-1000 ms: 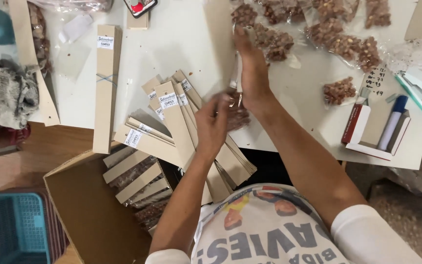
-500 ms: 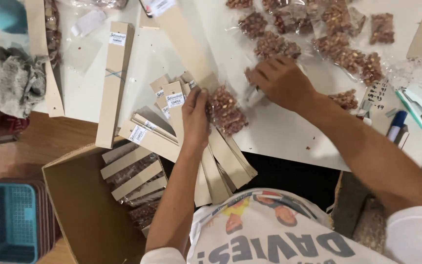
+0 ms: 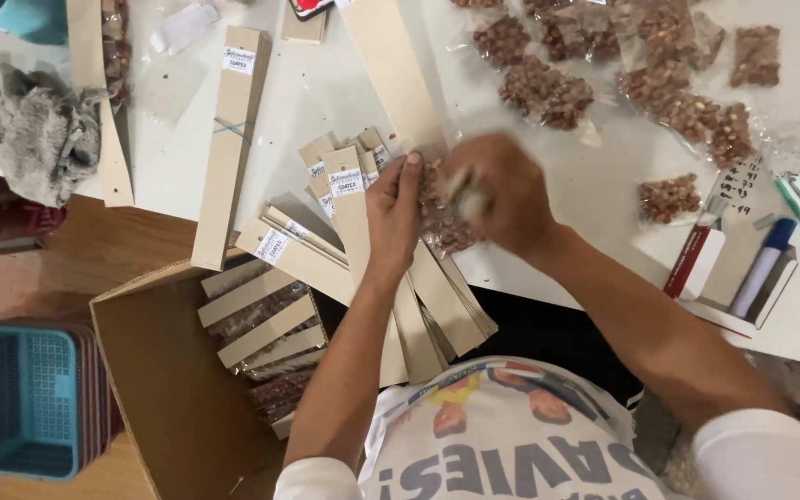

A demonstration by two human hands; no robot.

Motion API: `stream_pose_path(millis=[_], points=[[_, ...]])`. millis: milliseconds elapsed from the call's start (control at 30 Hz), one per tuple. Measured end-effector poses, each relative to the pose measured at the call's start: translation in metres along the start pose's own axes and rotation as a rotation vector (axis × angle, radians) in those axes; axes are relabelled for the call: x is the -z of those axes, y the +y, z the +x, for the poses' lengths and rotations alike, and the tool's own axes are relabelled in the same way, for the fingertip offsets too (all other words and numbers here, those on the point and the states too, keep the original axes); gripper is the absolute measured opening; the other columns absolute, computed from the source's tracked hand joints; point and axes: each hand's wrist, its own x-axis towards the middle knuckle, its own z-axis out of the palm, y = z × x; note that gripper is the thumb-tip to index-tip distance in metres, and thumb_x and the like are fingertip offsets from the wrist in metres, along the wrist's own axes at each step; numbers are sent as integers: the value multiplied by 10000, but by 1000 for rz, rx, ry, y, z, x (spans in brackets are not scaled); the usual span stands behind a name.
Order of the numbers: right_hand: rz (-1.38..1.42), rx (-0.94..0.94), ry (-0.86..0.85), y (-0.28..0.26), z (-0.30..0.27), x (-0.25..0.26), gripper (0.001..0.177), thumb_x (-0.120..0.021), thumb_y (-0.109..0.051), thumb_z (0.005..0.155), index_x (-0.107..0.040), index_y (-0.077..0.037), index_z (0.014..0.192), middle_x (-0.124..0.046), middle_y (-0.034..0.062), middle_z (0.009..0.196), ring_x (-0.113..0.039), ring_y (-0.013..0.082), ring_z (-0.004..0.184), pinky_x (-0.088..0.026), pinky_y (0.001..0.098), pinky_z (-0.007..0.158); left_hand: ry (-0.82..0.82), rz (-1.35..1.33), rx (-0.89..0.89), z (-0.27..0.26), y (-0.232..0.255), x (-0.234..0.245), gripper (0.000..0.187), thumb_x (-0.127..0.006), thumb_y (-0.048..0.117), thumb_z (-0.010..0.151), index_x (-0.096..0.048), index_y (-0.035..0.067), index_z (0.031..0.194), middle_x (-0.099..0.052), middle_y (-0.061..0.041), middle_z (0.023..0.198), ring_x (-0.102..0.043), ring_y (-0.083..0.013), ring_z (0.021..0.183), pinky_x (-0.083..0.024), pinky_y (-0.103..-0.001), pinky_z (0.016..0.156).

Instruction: Stapling small plastic bags containing nuts onto cardboard strips for packaging and display.

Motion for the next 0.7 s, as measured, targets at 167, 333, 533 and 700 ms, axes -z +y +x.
stream_pose_path(millis=[167, 333, 533, 700], points=[[704, -782, 186, -6, 53, -8, 284, -496, -411, 1072, -484, -182, 904, -480, -42, 782, -459, 106, 662, -434, 255, 611, -107, 202, -162, -16, 41, -12, 460, -533, 385, 1031, -361, 178, 658, -294, 64, 635, -299, -90, 634, -259, -263, 633], [744, -1029, 50, -11, 76, -10, 540, -452, -665, 919, -480, -221, 612, -433, -92, 522, -429, 70, 444, -315, 242, 481, -175, 407, -304, -20, 34, -4, 457, -597, 351, 1022, -538, 107, 639, -415, 42, 563, -350, -88, 553, -270, -292, 513], [-486, -351, -432, 73, 37, -15, 448, -887, -419, 813, -633, -241, 1136, -733, 3, 947, -668, 288, 865, -493, 456, 723, 70, 133, 34, -15, 46, -3, 488, -573, 411, 1004, -388, 204, 603, -299, 81, 579, -253, -80, 581, -209, -290, 567], [-758, -117, -296, 142, 5, 4, 358, -728, -195, 839, -751, -211, 1196, -662, 92, 1059, -623, 325, 980, -491, 472, 801, 106, -227, 301, -5, 33, 4, 262, -650, 351, 961, -636, 91, 935, -637, -29, 851, -604, -161, 841, -490, -286, 770]])
